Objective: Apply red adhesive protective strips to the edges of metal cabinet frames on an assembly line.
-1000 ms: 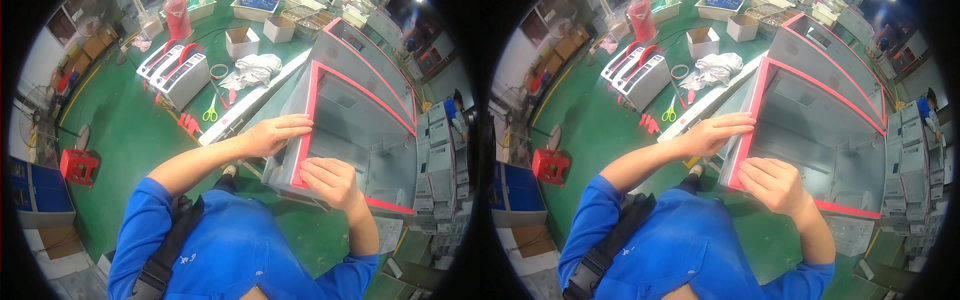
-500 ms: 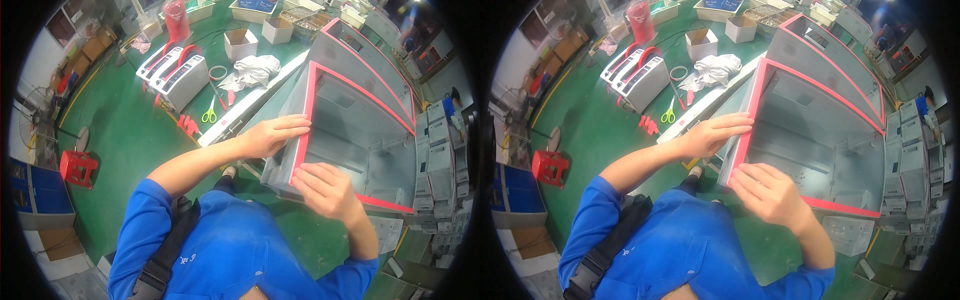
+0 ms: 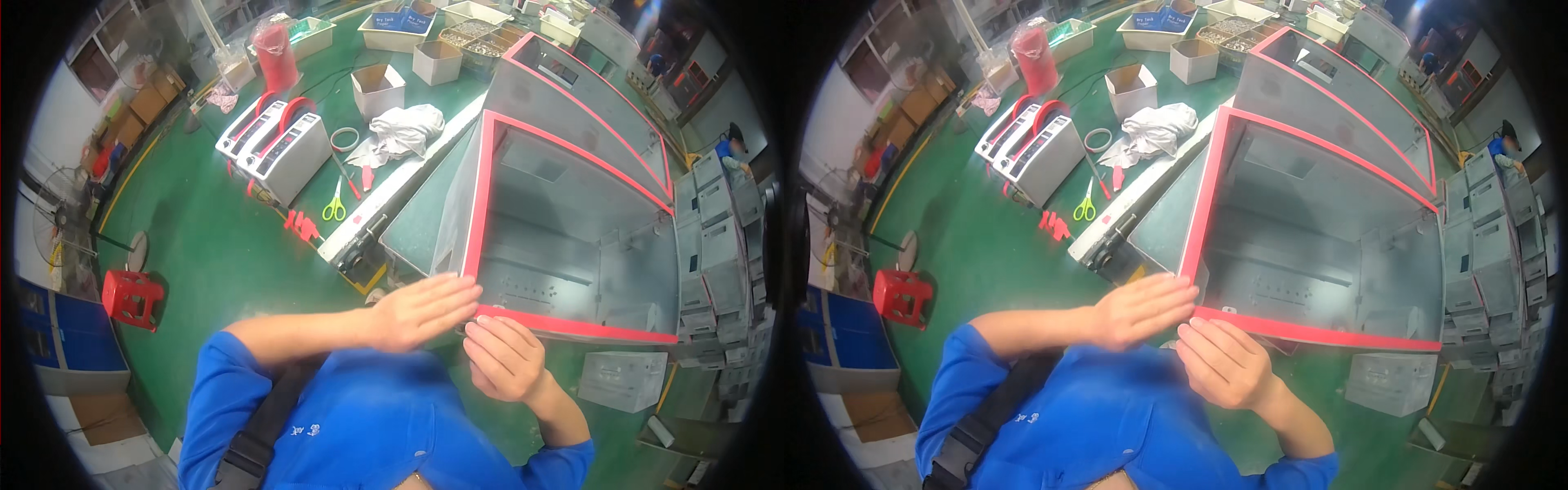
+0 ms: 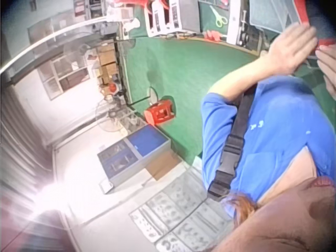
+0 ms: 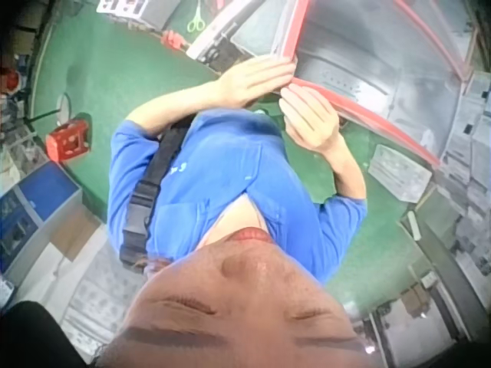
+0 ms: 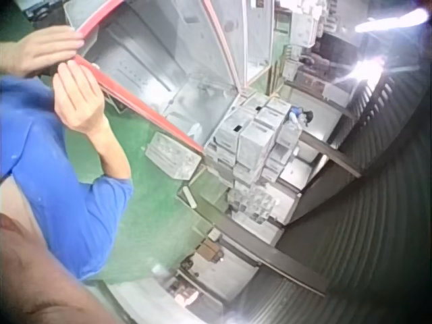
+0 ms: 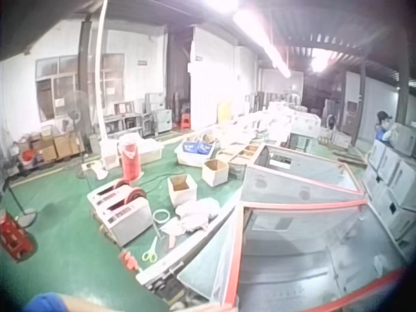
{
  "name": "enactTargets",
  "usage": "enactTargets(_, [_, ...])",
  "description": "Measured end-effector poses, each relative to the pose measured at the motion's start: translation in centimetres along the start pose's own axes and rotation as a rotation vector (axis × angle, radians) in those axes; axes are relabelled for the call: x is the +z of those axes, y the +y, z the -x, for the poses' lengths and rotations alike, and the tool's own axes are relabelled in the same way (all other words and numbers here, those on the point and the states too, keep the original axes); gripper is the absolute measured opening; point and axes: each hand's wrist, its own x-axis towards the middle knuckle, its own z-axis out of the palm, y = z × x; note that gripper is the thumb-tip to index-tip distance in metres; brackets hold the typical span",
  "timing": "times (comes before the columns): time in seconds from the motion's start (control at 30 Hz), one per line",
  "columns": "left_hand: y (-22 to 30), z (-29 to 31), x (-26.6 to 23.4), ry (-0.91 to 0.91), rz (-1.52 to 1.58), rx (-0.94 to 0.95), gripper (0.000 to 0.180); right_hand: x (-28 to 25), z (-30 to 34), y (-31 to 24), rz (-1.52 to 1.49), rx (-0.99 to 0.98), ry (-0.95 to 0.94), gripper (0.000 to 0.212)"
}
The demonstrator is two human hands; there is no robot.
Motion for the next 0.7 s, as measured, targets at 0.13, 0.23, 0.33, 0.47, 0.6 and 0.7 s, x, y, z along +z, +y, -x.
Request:
enactTargets(0.13, [0.0,0.5,-0.4,-0.031,0.041,0.061,0.040,-0.2,-0.6,0.5,-0.004,-0.006,0.014,0.022])
enactTargets(0.23, [-1.5,-0.6,-0.5,-0.032,-0.020,0.061,0.034,0.1,-0.9,1.1,-0.010,-0.005,0.028,0.022])
enactTargets(0.33, [-3.8,-2.0,-0.6,-0.021,-0.086,0.078,0.032,0.4,-0.8,1.7,-0.012,0.021,0.035,0.023])
enactTargets(0.47, [-7.4,-3.4,0.0,-0.031,-0.108,0.063,0.038,0.8,-0.8,2.1,0.026,0.037,0.025,0.023])
enactTargets(0.6, [-9.2,-4.8,0.2,-0.040,-0.135,0.026,0.043,0.8,-1.0,2.1,0.047,0.086,0.016,0.021])
enactTargets(0.7, [-7.7,-4.5,0.4,-0.037,-0.173,-0.001,0.039,1.0,-0.8,2.2,0.060,0.092,0.056,0.020])
